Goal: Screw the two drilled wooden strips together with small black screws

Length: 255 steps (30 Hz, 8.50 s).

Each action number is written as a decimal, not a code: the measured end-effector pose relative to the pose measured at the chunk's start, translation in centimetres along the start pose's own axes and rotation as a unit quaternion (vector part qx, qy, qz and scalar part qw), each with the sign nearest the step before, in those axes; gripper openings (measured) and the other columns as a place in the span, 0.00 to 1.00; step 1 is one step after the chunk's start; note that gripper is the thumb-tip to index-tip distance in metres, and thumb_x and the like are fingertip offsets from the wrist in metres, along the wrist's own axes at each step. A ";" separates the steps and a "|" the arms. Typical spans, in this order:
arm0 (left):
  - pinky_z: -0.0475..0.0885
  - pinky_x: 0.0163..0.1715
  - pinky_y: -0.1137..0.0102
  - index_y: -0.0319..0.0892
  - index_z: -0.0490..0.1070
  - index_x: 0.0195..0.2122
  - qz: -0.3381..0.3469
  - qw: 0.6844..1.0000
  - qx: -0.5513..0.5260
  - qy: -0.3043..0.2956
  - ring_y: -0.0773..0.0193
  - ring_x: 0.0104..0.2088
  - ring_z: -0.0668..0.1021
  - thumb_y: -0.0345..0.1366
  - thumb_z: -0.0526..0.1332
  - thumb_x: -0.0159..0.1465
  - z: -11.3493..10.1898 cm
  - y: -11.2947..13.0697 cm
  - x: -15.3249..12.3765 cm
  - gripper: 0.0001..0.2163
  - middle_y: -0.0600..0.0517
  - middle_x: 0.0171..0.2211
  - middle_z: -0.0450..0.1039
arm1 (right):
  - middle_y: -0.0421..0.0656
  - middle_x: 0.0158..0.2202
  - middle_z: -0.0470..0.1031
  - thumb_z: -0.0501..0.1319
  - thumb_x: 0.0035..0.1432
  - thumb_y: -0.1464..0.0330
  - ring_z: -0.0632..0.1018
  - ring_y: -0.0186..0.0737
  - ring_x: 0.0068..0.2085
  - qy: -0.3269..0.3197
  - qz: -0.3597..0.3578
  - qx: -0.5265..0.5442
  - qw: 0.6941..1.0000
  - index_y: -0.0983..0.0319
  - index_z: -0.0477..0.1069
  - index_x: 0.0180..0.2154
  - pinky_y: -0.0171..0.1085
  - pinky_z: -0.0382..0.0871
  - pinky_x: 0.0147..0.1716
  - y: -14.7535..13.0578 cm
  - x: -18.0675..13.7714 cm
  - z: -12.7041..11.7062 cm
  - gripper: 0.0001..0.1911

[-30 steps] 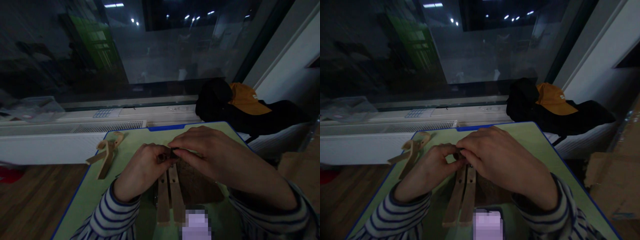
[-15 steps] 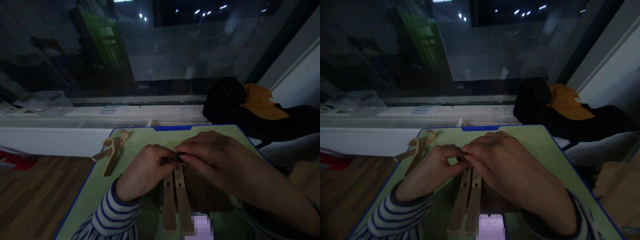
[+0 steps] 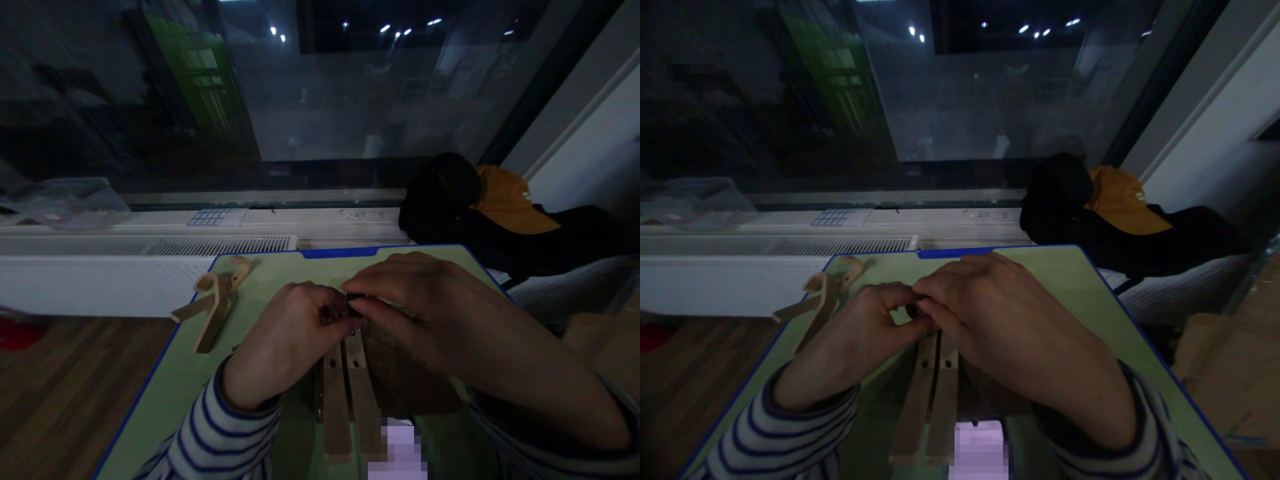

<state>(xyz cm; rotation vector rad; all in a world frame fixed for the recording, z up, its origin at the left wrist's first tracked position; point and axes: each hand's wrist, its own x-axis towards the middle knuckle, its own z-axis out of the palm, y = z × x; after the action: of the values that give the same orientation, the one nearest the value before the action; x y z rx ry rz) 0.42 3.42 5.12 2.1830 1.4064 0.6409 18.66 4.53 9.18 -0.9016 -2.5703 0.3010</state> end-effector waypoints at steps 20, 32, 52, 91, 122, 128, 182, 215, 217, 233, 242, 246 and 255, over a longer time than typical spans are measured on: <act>0.64 0.26 0.73 0.44 0.75 0.28 -0.019 1.000 -0.004 -0.023 0.66 0.26 0.76 0.36 0.58 0.60 -0.2 0.0 0.4 0.07 0.56 0.26 0.77 | 0.37 0.37 0.76 0.54 0.62 0.67 0.75 0.35 0.36 0.024 0.010 -0.039 0.999 0.59 0.70 0.42 0.35 0.64 0.36 0.4 0.2 0.5 0.09; 0.66 0.22 0.76 0.43 0.68 0.48 -0.161 0.964 -0.026 -0.208 0.62 0.28 0.77 0.41 0.56 0.60 -1.9 -5.1 -0.6 0.16 0.54 0.27 0.76 | 0.40 0.38 0.77 0.53 0.62 0.66 0.76 0.38 0.36 0.034 0.014 -0.066 0.997 0.60 0.70 0.42 0.38 0.65 0.35 0.4 0.0 0.4 0.10; 0.68 0.21 0.79 0.47 0.68 0.51 -0.106 0.954 -0.123 -0.252 0.66 0.28 0.77 0.32 0.51 0.63 0.4 -5.1 0.5 0.16 0.53 0.35 0.77 | 0.39 0.40 0.76 0.52 0.62 0.67 0.77 0.37 0.37 0.040 0.019 -0.086 0.995 0.58 0.68 0.44 0.36 0.66 0.33 0.7 -0.5 0.2 0.10; 0.67 0.27 0.73 0.47 0.75 0.34 -0.045 0.988 -0.147 -0.030 0.67 0.28 0.76 0.36 0.60 0.60 1.4 -0.3 0.6 0.04 0.58 0.28 0.77 | 0.39 0.42 0.75 0.54 0.61 0.68 0.75 0.36 0.41 0.035 0.008 -0.075 0.997 0.59 0.68 0.45 0.35 0.66 0.37 0.9 -0.7 -0.4 0.10; 0.66 0.26 0.75 0.47 0.76 0.32 -0.019 0.988 -0.155 -0.022 0.69 0.26 0.75 0.35 0.61 0.60 1.5 -0.8 0.5 0.05 0.60 0.26 0.77 | 0.38 0.44 0.74 0.56 0.60 0.72 0.74 0.34 0.44 0.030 -0.011 -0.026 0.999 0.58 0.68 0.46 0.33 0.65 0.42 0.9 -0.5 -0.2 0.12; 0.65 0.25 0.76 0.49 0.76 0.33 -0.022 0.993 -0.119 0.004 0.70 0.25 0.76 0.35 0.62 0.59 1.4 -0.6 0.5 0.04 0.61 0.26 0.78 | 0.39 0.43 0.75 0.55 0.59 0.73 0.75 0.35 0.42 0.013 -0.018 -0.031 0.999 0.60 0.70 0.44 0.34 0.66 0.42 1.2 -0.3 0.0 0.11; 0.62 0.21 0.76 0.41 0.75 0.31 -0.032 0.987 -0.157 -0.023 0.70 0.21 0.70 0.36 0.60 0.59 1.4 -0.9 0.6 0.06 0.58 0.21 0.71 | 0.38 0.35 0.76 0.56 0.60 0.66 0.76 0.36 0.34 0.006 0.041 -0.040 0.998 0.58 0.69 0.42 0.36 0.64 0.33 0.7 -0.3 0.1 0.08; 0.58 0.21 0.75 0.41 0.73 0.27 -0.021 0.987 -0.150 -0.056 0.70 0.21 0.65 0.38 0.58 0.61 1.4 -1.2 0.5 0.09 0.59 0.19 0.65 | 0.36 0.37 0.76 0.56 0.59 0.66 0.76 0.36 0.34 0.002 0.040 -0.054 0.998 0.56 0.67 0.44 0.36 0.66 0.31 0.7 -0.6 0.0 0.10; 0.59 0.22 0.75 0.41 0.73 0.27 -0.017 0.987 -0.148 -0.058 0.70 0.22 0.66 0.38 0.57 0.61 1.4 -1.3 0.5 0.09 0.59 0.19 0.66 | 0.37 0.41 0.76 0.56 0.59 0.67 0.76 0.35 0.38 0.008 0.018 -0.045 0.999 0.57 0.66 0.46 0.35 0.66 0.35 0.6 -0.6 0.0 0.12; 0.58 0.20 0.77 0.43 0.74 0.27 -0.014 0.988 -0.151 -0.041 0.73 0.20 0.65 0.35 0.59 0.60 1.4 -1.0 0.4 0.07 0.61 0.19 0.66 | 0.34 0.34 0.75 0.56 0.60 0.68 0.75 0.32 0.33 -0.004 0.022 -0.031 0.999 0.57 0.68 0.41 0.34 0.62 0.31 0.8 -0.4 -0.1 0.07; 0.59 0.21 0.77 0.43 0.74 0.29 -0.020 0.986 -0.160 -0.049 0.72 0.21 0.65 0.35 0.59 0.59 1.4 -1.1 0.5 0.06 0.60 0.20 0.66 | 0.32 0.29 0.74 0.57 0.59 0.66 0.74 0.32 0.29 0.009 0.036 -0.056 0.998 0.56 0.68 0.38 0.34 0.61 0.27 0.7 -0.5 0.1 0.05; 0.60 0.21 0.77 0.44 0.75 0.30 -0.029 0.984 -0.170 -0.045 0.72 0.21 0.68 0.35 0.60 0.59 1.4 -1.2 0.5 0.04 0.61 0.20 0.69 | 0.33 0.32 0.74 0.57 0.59 0.66 0.75 0.33 0.31 0.008 0.026 -0.051 0.998 0.57 0.67 0.41 0.34 0.62 0.28 0.6 -0.6 0.0 0.07; 0.60 0.21 0.76 0.42 0.75 0.29 -0.018 0.989 -0.143 -0.043 0.71 0.22 0.67 0.37 0.59 0.60 1.5 -1.4 0.6 0.08 0.58 0.20 0.69 | 0.38 0.42 0.75 0.53 0.61 0.71 0.75 0.34 0.40 -0.033 -0.012 -0.031 0.999 0.58 0.68 0.45 0.35 0.65 0.39 0.7 -0.3 -0.3 0.11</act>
<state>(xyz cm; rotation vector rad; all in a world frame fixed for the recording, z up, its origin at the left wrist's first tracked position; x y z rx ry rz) 0.56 4.31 3.17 1.9333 1.2240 0.6803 19.42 4.88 9.11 -0.8959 -2.6624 0.2482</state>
